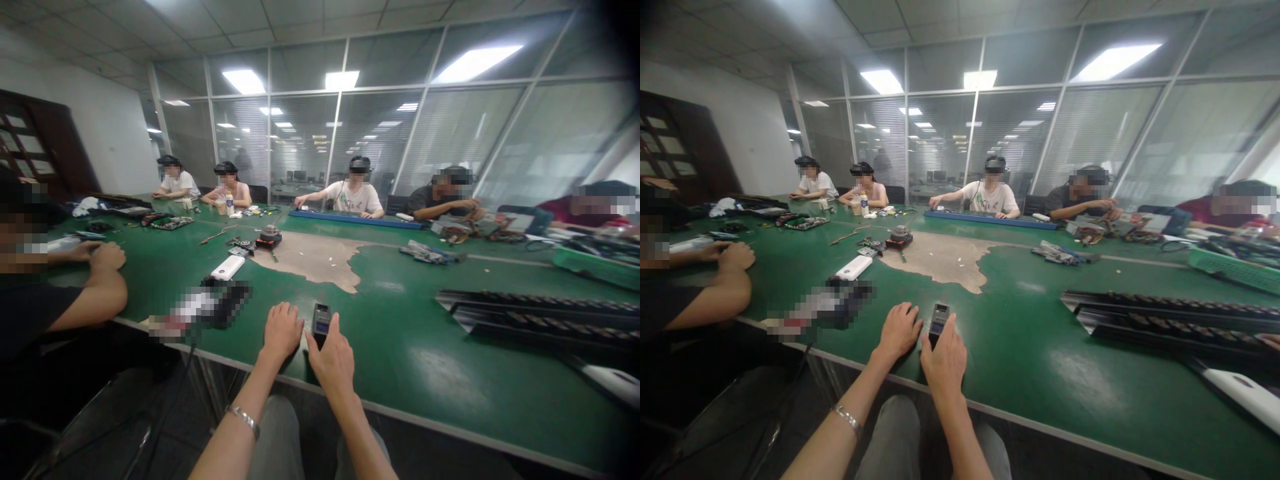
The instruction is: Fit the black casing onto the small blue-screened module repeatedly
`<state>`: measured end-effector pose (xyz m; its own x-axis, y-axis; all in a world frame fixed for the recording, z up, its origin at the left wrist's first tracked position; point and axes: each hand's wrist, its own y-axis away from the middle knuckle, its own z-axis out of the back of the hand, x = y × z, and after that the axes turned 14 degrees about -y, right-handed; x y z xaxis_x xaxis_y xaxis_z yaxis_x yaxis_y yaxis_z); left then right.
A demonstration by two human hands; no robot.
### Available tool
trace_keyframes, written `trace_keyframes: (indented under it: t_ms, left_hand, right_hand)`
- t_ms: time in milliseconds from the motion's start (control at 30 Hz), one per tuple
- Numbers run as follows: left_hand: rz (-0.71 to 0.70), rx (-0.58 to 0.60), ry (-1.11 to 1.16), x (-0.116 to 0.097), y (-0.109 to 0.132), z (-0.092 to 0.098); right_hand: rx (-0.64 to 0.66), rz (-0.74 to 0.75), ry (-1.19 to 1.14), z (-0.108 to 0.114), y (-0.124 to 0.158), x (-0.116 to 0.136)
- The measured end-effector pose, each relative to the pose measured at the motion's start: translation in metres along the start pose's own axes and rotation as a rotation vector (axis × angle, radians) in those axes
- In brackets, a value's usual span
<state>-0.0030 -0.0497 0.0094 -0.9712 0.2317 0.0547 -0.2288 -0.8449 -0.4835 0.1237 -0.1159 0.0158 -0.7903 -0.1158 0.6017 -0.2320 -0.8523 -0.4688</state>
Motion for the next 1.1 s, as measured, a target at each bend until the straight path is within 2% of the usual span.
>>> trace_keyframes:
  t_ms: [167,333,433,533,700,1100]
  left_hand:
    - [-0.004,-0.003,-0.004,0.000,0.000,0.000]
    - [-0.018,-0.013,-0.016,-0.001,0.000,0.002]
    - [-0.016,-0.004,-0.016,-0.002,0.000,0.003]
    - [-0.011,0.009,-0.014,-0.002,0.000,0.003]
    - [-0.018,0.006,-0.007,-0.002,0.001,0.003]
    - [-0.027,-0.008,-0.004,-0.002,0.002,0.004]
  right_hand:
    - [0.015,-0.053,-0.032,0.006,-0.005,0.008]
    - [-0.072,-0.063,-0.174,0.031,-0.024,0.012]
    - [-0.148,-0.048,-0.210,0.047,-0.029,-0.005]
    - [-0.145,-0.091,-0.170,0.055,-0.025,-0.035]
    - [-0.095,-0.139,-0.098,0.051,-0.011,-0.072]
    - [-0.084,-0.033,-0.058,0.040,-0.004,-0.085]
